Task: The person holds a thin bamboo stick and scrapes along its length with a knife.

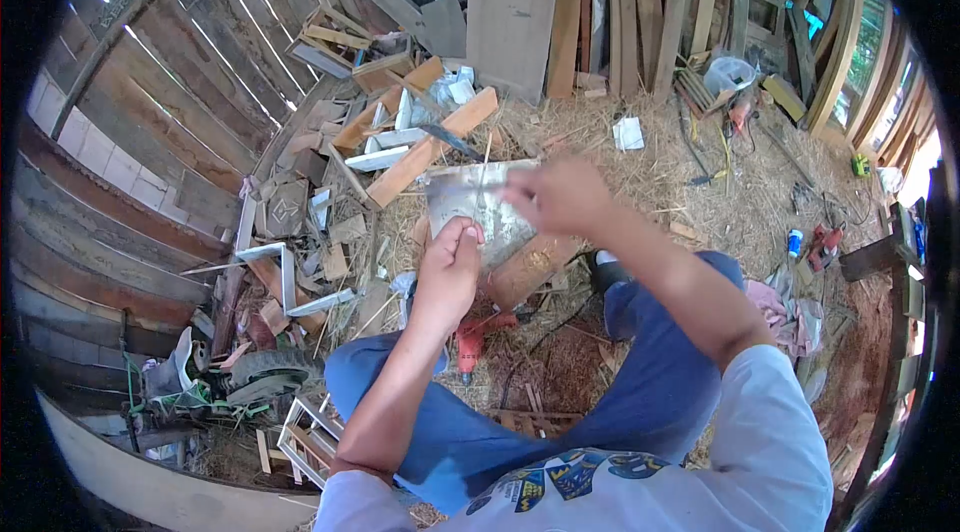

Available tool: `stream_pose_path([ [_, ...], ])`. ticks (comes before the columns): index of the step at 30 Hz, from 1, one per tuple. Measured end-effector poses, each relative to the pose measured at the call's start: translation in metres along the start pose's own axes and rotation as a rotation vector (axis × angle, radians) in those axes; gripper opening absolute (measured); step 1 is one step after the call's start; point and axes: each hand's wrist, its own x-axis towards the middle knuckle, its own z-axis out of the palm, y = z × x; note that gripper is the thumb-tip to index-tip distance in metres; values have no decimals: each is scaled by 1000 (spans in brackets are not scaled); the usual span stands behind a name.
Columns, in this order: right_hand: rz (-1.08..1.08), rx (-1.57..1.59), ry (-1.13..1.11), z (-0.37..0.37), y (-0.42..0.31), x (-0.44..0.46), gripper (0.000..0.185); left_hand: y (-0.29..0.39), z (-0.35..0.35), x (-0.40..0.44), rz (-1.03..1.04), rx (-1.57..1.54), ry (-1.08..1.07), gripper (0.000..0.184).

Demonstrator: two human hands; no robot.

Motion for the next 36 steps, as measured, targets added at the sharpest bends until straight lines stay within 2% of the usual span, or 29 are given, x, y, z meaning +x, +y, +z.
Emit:
stream_pose_path([
  [2,-101,-19,-53,5,-10,-9,37,-4,-1,5,37,71,22,19],
  [3,59,-2,-38,7,0,-7,38,-6,-1,6,43,71,0,20],
  [6,113,5,61,3,27,12,36,-8,-1,2,27,46,-35,20],
  [8,66,0,61,5,16,1,35,-4,-1,4,15,14,-37,20],
  [10,-6,-18,-97,1,0,-9,36,-1,-4,2,-22,36,-27,19],
  [11,112,7,-32,24,25,-6,38,-3,-4,1,-37,40,-33,19],
  [12,121,11,-38,19,40,0,38,-4,-3,1,-36,54,-28,19],
  [14,261,2,122,6,61,17,39,-3,-3,3,-17,64,-19,19],
  [15,291,50,100,5,62,17,38,-3,-4,3,4,61,-22,19],
  [19,189,92,84,-2,5,-5,37,-7,-5,8,56,146,-14,19],
  [21,56,95,-78,-3,-14,-14,36,11,-3,0,-36,67,-42,19],
  [22,57,98,-78,-4,-17,-15,36,20,-3,-3,-121,-9,-64,19],
  [24,-44,40,-80,-2,-21,-16,35,21,0,-4,-103,-22,-66,19],
  [28,-41,68,20,3,-11,-11,34,20,2,-6,-125,-94,-102,18],
  [30,-220,62,61,-1,-20,-15,33,23,6,-9,-139,-109,-115,18],
  [36,-111,78,1,5,-13,-10,35,30,4,-8,-225,-166,-110,19],
])
